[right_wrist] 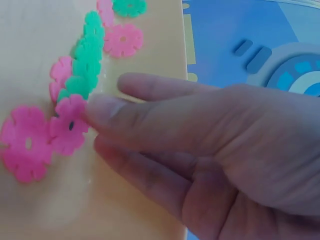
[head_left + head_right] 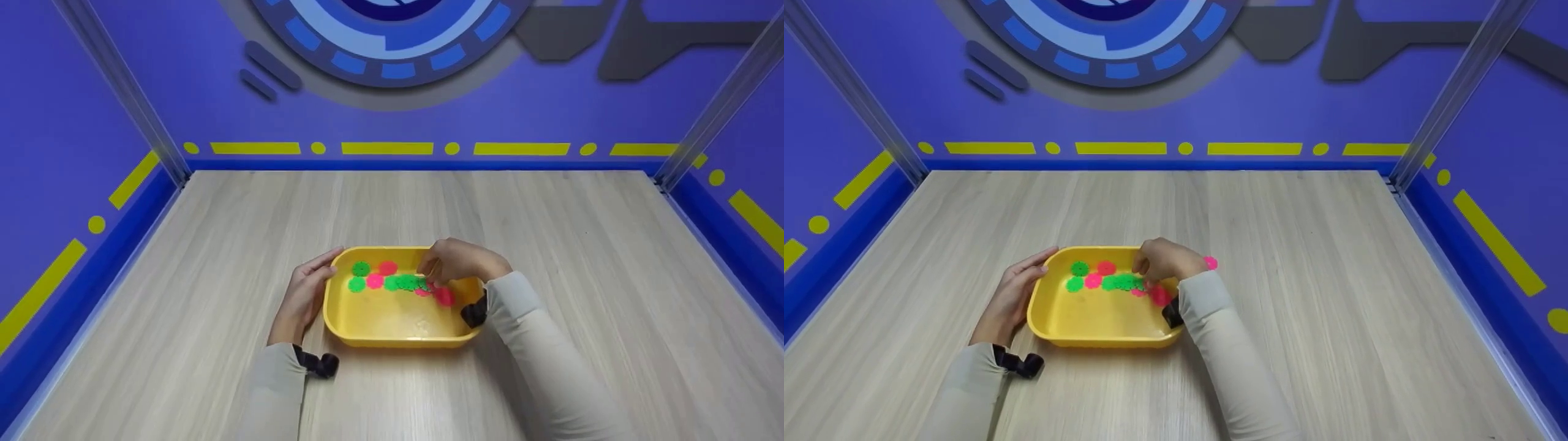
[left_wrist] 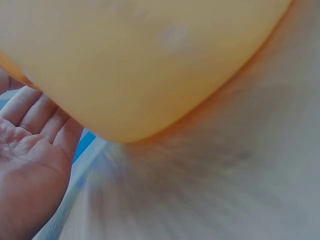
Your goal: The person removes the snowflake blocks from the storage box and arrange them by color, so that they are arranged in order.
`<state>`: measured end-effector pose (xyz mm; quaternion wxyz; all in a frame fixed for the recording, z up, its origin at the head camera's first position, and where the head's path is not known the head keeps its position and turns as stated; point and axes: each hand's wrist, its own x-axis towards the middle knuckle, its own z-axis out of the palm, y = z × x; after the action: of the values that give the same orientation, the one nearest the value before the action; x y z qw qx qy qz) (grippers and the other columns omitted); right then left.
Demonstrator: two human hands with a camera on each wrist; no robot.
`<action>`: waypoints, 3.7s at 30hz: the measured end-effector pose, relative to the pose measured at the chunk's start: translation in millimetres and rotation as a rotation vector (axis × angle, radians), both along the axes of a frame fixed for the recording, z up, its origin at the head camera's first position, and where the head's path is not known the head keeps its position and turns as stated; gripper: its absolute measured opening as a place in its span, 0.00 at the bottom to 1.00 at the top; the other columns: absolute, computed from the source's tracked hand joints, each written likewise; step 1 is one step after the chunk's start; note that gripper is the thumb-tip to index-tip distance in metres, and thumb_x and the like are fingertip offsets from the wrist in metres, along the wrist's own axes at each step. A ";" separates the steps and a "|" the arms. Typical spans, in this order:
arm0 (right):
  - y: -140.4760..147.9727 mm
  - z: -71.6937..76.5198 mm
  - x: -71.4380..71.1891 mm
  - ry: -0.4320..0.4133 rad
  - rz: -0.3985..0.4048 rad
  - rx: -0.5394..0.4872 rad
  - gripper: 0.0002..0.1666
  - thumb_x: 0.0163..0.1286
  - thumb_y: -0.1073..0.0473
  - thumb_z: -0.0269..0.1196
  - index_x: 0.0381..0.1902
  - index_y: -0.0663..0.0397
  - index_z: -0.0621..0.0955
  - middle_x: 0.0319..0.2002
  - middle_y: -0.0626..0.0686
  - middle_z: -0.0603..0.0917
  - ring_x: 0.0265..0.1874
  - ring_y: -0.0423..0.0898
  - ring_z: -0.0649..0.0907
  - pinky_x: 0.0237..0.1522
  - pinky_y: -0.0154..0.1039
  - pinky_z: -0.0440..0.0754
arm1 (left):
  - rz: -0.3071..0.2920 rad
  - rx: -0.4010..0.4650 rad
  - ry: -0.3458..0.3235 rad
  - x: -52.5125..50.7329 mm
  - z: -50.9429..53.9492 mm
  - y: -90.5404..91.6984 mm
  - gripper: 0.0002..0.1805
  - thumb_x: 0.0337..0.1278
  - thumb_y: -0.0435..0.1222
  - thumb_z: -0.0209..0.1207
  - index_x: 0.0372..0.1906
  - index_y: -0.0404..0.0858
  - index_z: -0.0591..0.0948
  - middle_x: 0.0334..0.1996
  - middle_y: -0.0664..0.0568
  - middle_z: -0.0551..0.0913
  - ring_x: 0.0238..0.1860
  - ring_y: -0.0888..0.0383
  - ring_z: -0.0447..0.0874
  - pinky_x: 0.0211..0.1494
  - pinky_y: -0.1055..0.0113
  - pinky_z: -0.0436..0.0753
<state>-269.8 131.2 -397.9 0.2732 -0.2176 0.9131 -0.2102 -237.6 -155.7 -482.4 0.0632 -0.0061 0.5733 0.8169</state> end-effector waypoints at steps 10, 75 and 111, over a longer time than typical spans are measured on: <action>-6.5 2.8 4.6 0.106 -0.005 0.117 0.19 0.57 0.70 0.67 0.49 0.55 0.85 0.44 0.51 0.86 0.45 0.48 0.82 0.53 0.44 0.82 | -0.009 -0.024 0.002 -0.6 -0.3 0.0 0.26 0.59 0.25 0.49 0.65 0.28 0.71 0.68 0.40 0.69 0.69 0.51 0.65 0.68 0.63 0.70; 12.7 12.5 -1.8 0.158 0.122 -0.144 0.07 0.61 0.68 0.64 0.33 0.53 0.87 0.31 0.48 0.86 0.30 0.42 0.80 0.40 0.36 0.85 | -0.002 -0.005 0.000 -1.2 -1.8 -1.1 0.27 0.57 0.24 0.50 0.64 0.27 0.70 0.67 0.39 0.69 0.67 0.52 0.68 0.64 0.66 0.74; 86.5 13.7 -10.0 0.277 -0.046 -0.336 0.09 0.63 0.67 0.63 0.39 0.56 0.87 0.37 0.54 0.88 0.34 0.45 0.85 0.42 0.41 0.86 | -0.021 -0.003 0.016 -0.6 -1.5 -0.5 0.26 0.59 0.24 0.50 0.64 0.27 0.70 0.65 0.40 0.71 0.63 0.55 0.73 0.62 0.68 0.77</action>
<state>-279.8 217.7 -384.2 0.0999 -0.2661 0.8988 -0.3337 -238.2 -156.2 -483.9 0.0673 0.0061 0.5751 0.8153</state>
